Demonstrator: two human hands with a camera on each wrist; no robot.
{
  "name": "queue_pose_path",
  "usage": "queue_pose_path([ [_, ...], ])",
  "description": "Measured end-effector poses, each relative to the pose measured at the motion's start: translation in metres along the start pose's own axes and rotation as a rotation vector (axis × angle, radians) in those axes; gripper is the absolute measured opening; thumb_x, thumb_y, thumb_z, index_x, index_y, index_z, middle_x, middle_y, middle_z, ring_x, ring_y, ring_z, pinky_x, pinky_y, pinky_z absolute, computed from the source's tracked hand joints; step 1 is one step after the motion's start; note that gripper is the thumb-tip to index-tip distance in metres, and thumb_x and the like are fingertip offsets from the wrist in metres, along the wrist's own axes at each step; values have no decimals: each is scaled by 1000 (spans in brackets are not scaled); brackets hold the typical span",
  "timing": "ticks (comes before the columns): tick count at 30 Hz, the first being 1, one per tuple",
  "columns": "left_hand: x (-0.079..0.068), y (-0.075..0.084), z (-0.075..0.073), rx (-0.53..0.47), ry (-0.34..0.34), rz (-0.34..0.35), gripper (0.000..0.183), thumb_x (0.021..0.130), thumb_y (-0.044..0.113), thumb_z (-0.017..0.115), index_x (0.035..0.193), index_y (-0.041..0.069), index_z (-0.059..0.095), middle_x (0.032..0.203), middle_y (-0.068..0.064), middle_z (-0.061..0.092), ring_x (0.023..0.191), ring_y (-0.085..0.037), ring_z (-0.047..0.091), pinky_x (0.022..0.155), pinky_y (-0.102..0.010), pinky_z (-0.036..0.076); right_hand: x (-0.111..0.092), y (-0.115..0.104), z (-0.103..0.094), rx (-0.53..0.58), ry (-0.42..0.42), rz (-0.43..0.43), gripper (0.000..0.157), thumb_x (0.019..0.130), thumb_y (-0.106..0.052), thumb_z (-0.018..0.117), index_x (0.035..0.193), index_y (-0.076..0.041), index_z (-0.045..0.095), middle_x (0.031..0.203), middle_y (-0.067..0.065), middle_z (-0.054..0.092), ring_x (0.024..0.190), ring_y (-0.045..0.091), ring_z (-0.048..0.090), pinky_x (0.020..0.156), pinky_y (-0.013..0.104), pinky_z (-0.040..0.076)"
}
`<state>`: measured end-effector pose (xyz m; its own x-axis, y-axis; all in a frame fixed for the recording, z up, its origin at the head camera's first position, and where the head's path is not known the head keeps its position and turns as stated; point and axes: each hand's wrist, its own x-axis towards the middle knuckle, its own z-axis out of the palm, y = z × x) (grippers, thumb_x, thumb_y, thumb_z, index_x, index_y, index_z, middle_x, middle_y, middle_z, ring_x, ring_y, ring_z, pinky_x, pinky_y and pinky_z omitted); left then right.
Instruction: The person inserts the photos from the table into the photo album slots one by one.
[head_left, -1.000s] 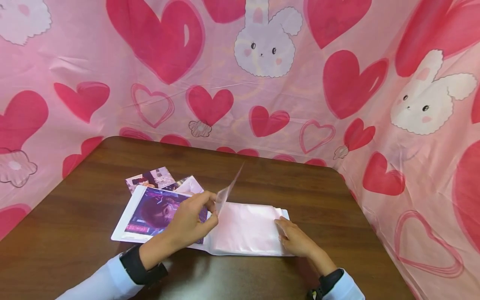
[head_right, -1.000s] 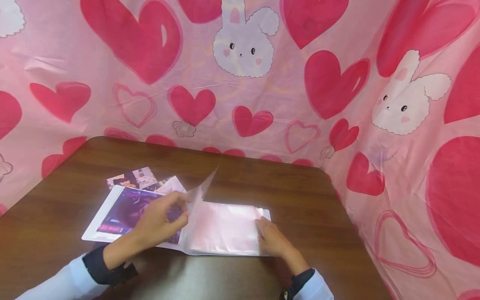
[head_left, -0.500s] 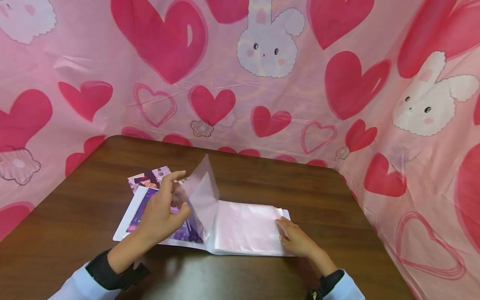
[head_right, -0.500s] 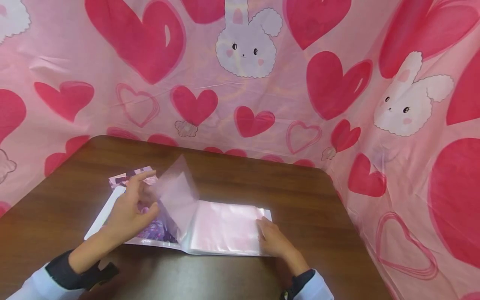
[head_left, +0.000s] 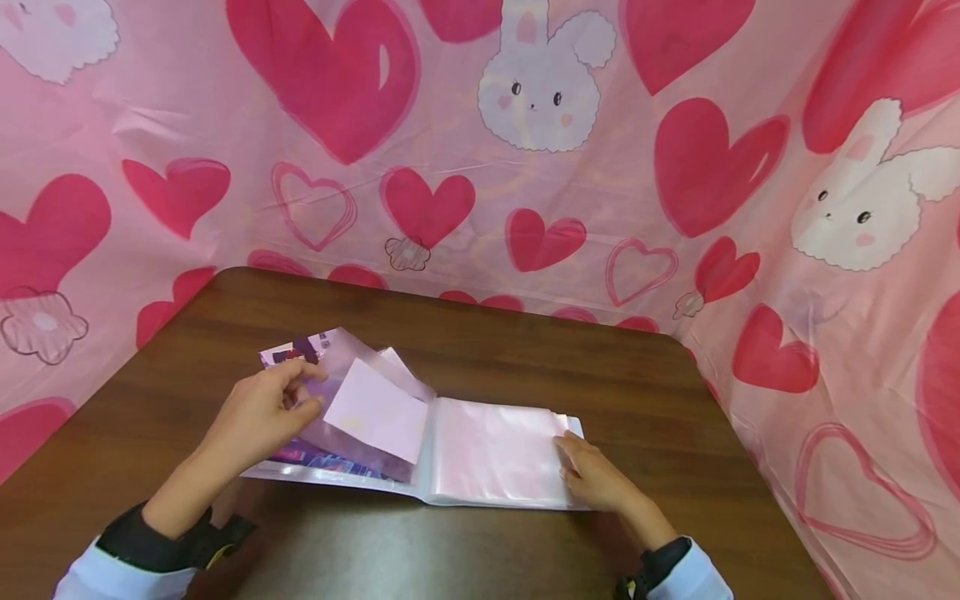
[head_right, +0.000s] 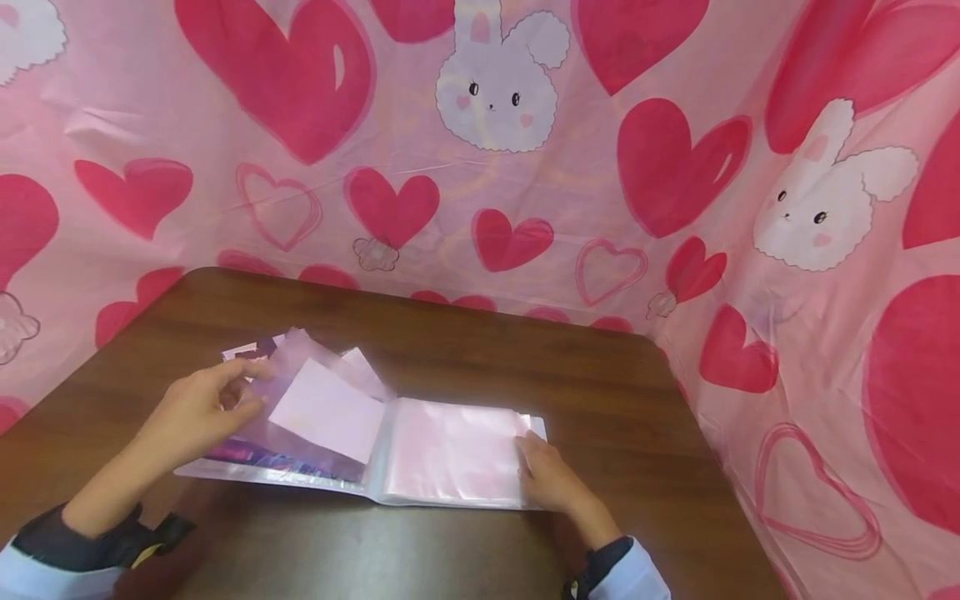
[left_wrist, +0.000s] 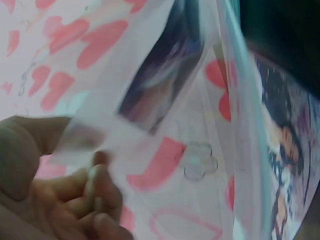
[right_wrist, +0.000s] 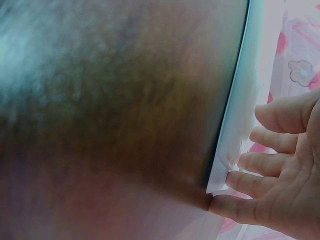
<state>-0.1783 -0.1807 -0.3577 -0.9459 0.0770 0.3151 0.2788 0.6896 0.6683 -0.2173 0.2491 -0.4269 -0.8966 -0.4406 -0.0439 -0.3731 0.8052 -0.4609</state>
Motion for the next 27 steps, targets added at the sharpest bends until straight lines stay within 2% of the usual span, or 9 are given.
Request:
queue_pose_path([
  [4, -2, -12, -8, 69, -168, -104, 40, 77, 9, 71, 112, -5, 58, 60, -1, 47, 49, -16, 43, 43, -28, 39, 0, 1, 0, -5, -2, -18, 42, 84, 4, 58, 124, 12, 47, 131, 36, 38, 124, 49, 32, 99, 60, 25],
  [8, -4, -25, -10, 109, -283, -203, 45, 75, 10, 74, 113, -8, 56, 64, -3, 52, 51, -18, 46, 46, -31, 42, 0, 1, -1, -6, -4, -9, 42, 85, 3, 58, 125, 12, 47, 132, 36, 37, 124, 49, 32, 99, 59, 25],
  [15, -2, -41, -8, 139, -411, -280, 51, 72, 10, 77, 115, -7, 55, 73, -7, 56, 61, -20, 50, 53, -34, 47, 0, 2, -1, -12, -11, 13, 42, 86, 2, 59, 125, 11, 47, 133, 35, 36, 125, 47, 31, 100, 59, 25],
  [18, -1, -48, -5, 169, -461, -293, 53, 71, 14, 79, 115, -7, 56, 79, -9, 58, 67, -22, 52, 58, -39, 49, 0, 2, -2, -12, -13, 11, 43, 86, 2, 59, 126, 11, 47, 134, 35, 36, 125, 48, 31, 100, 59, 24],
  [21, 0, -55, -1, 218, -504, -301, 56, 69, 19, 81, 113, -7, 58, 90, -17, 60, 76, -27, 55, 64, -48, 49, 0, 2, -2, -12, -13, 0, 42, 86, 2, 59, 126, 11, 47, 133, 36, 36, 125, 48, 31, 99, 59, 25],
  [24, -1, -61, 4, 253, -535, -314, 55, 66, 19, 82, 110, -6, 60, 100, -25, 58, 83, -33, 54, 69, -54, 47, 0, 2, -3, -14, -15, -28, 43, 86, 2, 58, 126, 12, 46, 133, 37, 36, 124, 49, 32, 98, 59, 26],
  [27, -3, -64, 7, 265, -550, -329, 52, 64, 18, 82, 107, -4, 62, 102, -26, 57, 83, -34, 53, 70, -54, 47, 0, 3, -3, -18, -17, -60, 43, 86, 2, 58, 125, 12, 46, 132, 37, 36, 123, 50, 33, 97, 60, 27],
])
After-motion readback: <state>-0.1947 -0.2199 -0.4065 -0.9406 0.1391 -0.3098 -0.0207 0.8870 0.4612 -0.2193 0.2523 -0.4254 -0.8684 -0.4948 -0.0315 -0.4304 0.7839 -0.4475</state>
